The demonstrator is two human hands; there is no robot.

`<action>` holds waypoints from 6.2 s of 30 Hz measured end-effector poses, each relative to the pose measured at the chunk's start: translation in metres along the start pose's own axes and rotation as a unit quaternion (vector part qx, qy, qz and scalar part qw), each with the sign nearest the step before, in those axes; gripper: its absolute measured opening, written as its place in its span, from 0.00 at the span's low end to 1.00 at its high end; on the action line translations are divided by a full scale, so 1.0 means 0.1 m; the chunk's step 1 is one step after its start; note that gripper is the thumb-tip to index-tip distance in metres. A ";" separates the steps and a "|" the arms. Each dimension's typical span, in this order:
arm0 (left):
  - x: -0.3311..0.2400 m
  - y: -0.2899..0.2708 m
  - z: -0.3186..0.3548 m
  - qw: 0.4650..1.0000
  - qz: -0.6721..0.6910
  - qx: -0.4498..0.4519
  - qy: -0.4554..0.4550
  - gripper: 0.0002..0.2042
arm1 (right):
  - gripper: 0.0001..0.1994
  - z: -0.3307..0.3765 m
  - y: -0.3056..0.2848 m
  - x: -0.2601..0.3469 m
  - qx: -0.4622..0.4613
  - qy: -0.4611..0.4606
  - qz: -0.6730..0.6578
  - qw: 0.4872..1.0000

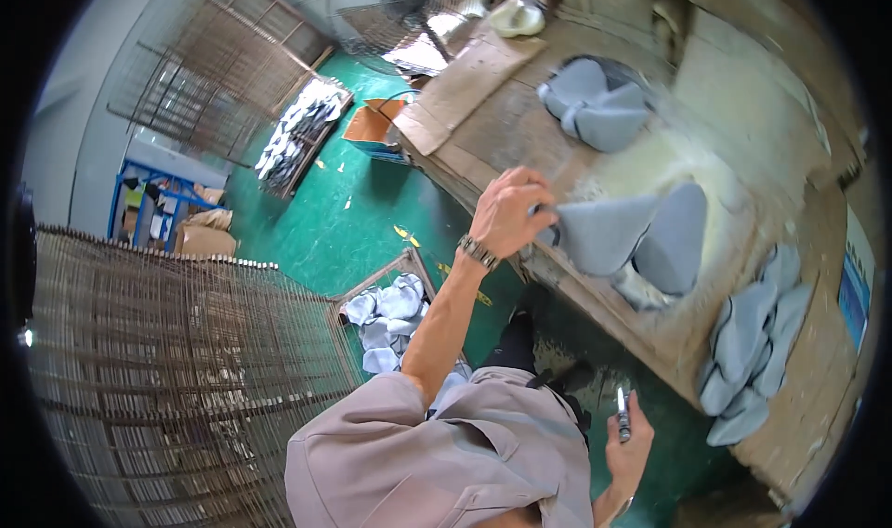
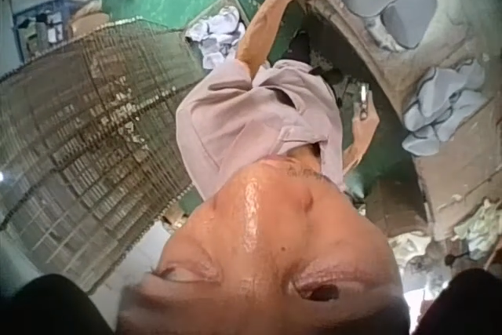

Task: Applying adhesive to shoe lining components and organizing them onto a drying rack.

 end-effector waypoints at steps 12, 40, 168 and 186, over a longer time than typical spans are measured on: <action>2.13 -1.13 -0.60 0.989 -0.127 0.045 -0.063 0.09 | 0.30 -1.31 1.03 0.98 0.030 0.037 0.200 0.979; 3.44 2.22 0.66 0.933 0.293 0.058 -0.201 0.13 | 0.31 -0.63 0.38 1.34 -0.143 0.093 0.059 0.984; -0.61 2.77 1.47 0.927 0.216 0.262 -0.159 0.30 | 0.30 1.35 -2.45 0.84 -0.234 -0.241 0.171 0.926; -1.21 3.33 0.74 0.937 0.030 0.344 -0.059 0.47 | 0.30 0.51 -1.73 2.00 -0.079 -0.297 0.271 0.912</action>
Point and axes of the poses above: each hand's wrist, its own z-axis away from the middle knuckle, its own y-axis out of the palm, x = y × z, the point moved 7 cm from there along -z, towards the middle knuckle
